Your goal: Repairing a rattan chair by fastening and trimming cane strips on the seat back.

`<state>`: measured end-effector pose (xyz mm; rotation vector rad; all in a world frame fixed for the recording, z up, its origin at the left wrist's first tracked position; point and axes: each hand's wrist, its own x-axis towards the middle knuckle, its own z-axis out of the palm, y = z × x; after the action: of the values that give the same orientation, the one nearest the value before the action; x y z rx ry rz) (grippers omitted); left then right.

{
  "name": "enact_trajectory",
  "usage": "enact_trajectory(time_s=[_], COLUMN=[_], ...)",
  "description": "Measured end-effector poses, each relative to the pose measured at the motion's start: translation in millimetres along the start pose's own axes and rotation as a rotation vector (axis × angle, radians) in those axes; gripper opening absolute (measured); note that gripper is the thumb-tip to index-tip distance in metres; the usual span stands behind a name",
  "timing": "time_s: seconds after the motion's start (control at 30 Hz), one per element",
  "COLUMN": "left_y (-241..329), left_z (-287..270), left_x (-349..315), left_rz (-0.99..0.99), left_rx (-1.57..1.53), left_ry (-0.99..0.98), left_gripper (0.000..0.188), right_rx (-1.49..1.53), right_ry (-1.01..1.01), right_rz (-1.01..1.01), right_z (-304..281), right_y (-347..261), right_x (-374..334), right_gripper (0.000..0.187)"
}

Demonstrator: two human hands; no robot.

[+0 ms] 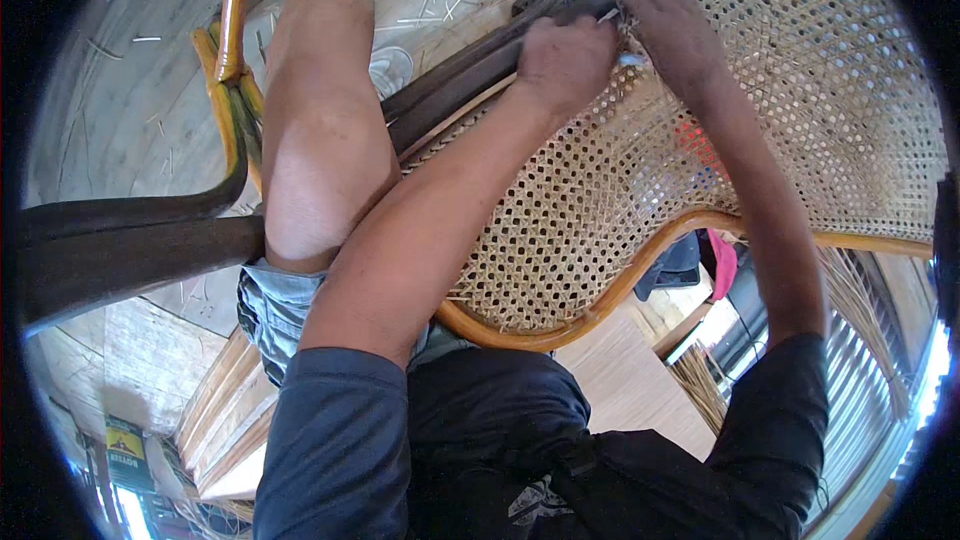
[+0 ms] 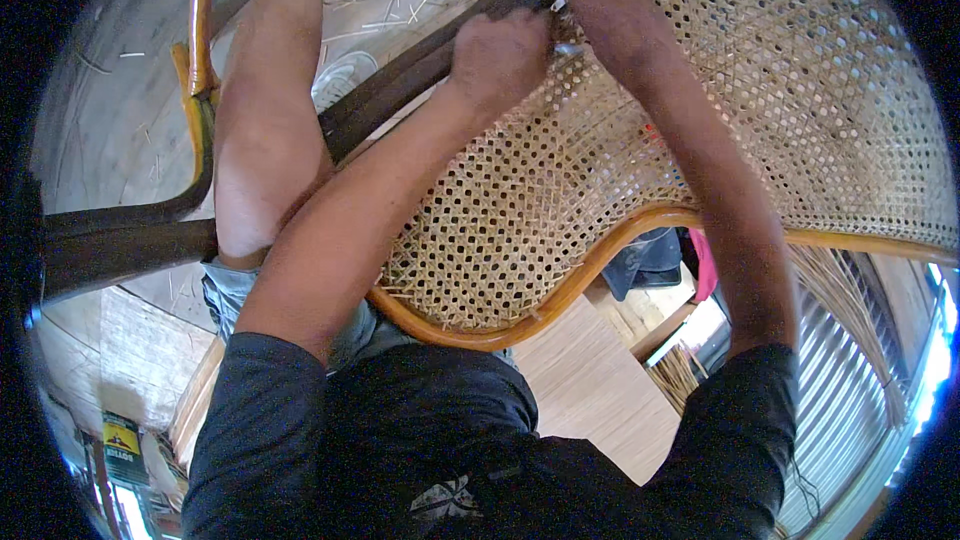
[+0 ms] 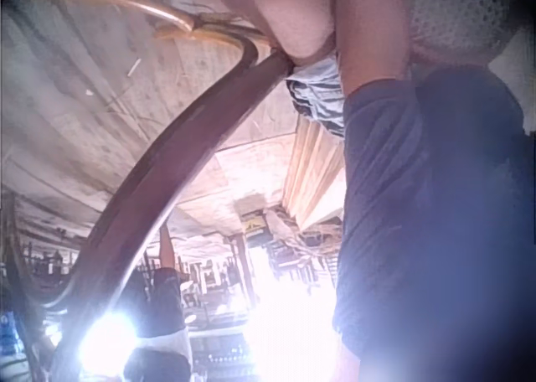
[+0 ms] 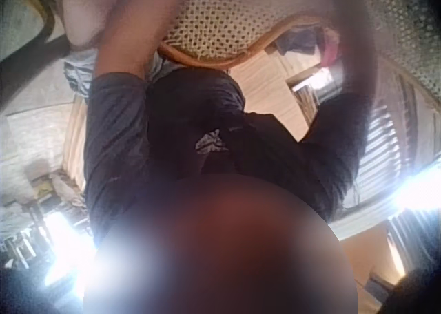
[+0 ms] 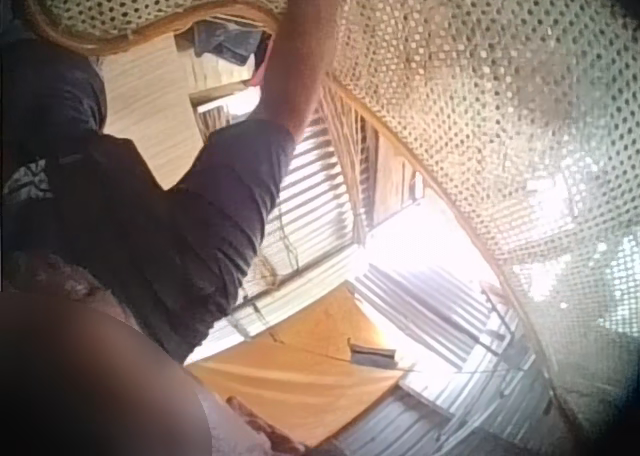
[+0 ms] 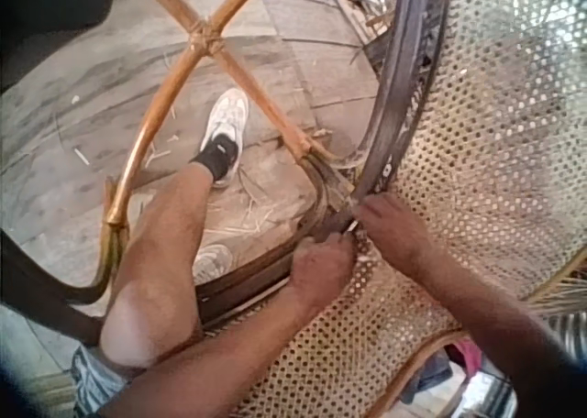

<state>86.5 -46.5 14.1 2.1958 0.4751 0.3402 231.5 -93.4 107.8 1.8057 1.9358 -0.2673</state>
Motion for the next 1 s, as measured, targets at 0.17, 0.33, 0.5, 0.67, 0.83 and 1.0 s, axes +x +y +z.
enact_trajectory(time_s=[0.17,0.33,0.5,0.67,0.83,1.0], left_y=[-7,-3,-8,-10,-9,-10], left_z=[-16,-11,-16,-8,-7,0], left_x=[17,31,42,36,34,35], left_rz=[-0.153,-0.124,-0.092,-0.057,-0.041,-0.064], left_rx=[-0.144,-0.235,-0.24,-0.219,-0.098,-0.225], left_ry=[0.062,0.096,0.069,0.012,-0.075,0.001], left_gripper=[0.022,0.027,0.024,0.022,0.024,0.023], right_rx=[0.464,0.312,0.297,0.291,0.291,0.258], right_ry=[-0.333,-0.207,-0.084,-0.167,-0.15,-0.149], right_rz=[0.941,0.765,0.715,0.725,0.603,0.482], right_z=[-70,-37,-22,-45,-65,-75], right_y=[-48,-39,-35,-38,-21,0], right_x=[-14,-46,-48,-37,-37,-40], right_gripper=[0.028,0.023,0.011,0.016,0.027,0.029])
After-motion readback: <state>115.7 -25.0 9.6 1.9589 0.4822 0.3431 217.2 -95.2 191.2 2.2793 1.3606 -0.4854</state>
